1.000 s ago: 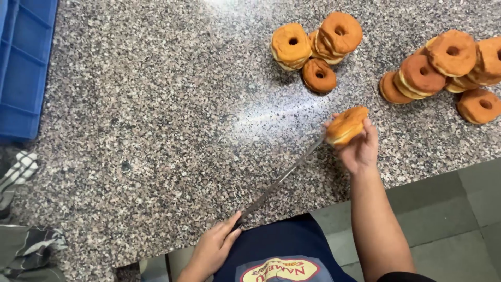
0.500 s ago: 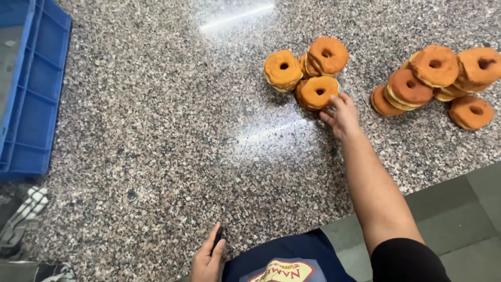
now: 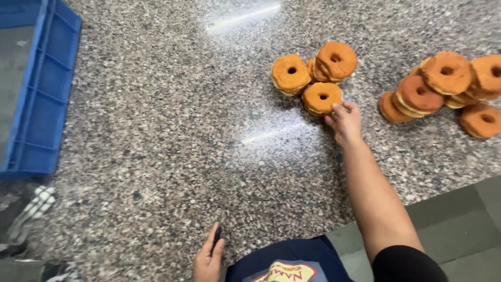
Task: The recorder slices multiple donuts horizontally using a long bread knife on a granite countertop.
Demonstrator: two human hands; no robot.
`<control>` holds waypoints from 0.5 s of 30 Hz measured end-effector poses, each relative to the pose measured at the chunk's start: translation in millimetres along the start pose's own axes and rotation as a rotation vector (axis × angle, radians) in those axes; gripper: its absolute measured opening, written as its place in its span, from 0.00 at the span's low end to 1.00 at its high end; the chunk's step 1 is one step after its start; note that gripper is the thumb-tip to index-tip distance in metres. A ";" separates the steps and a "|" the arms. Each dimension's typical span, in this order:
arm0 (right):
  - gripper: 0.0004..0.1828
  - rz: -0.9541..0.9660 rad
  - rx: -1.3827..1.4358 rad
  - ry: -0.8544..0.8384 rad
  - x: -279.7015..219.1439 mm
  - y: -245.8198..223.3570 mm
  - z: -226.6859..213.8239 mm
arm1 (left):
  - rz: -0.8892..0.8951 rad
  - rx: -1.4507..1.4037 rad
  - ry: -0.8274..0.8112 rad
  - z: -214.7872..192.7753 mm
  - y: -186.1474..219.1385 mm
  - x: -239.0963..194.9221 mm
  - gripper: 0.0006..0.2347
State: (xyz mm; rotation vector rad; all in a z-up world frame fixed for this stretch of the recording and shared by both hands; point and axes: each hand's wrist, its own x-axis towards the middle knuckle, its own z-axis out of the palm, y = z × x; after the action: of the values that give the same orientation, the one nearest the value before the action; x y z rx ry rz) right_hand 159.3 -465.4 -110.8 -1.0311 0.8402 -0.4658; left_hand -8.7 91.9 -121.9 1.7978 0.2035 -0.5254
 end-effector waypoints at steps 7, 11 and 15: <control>0.33 -0.168 -0.163 -0.006 9.1 0.7 -25.0 | 0.151 0.050 0.015 4.0 0.2 -4.7 0.22; 0.22 -0.314 -0.414 0.023 -15.4 -29.3 -68.7 | 0.117 -0.017 0.064 5.5 -9.6 -11.9 0.23; 0.15 -0.397 -0.467 0.135 -47.1 -86.5 -111.7 | 0.194 -0.097 0.116 6.8 -68.8 -9.4 0.24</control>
State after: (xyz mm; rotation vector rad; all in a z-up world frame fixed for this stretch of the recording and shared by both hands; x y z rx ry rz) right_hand 45.7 -534.7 -44.1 -1.6277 0.8876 -0.6993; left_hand -46.2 106.8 -178.9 1.7326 0.1297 -0.2697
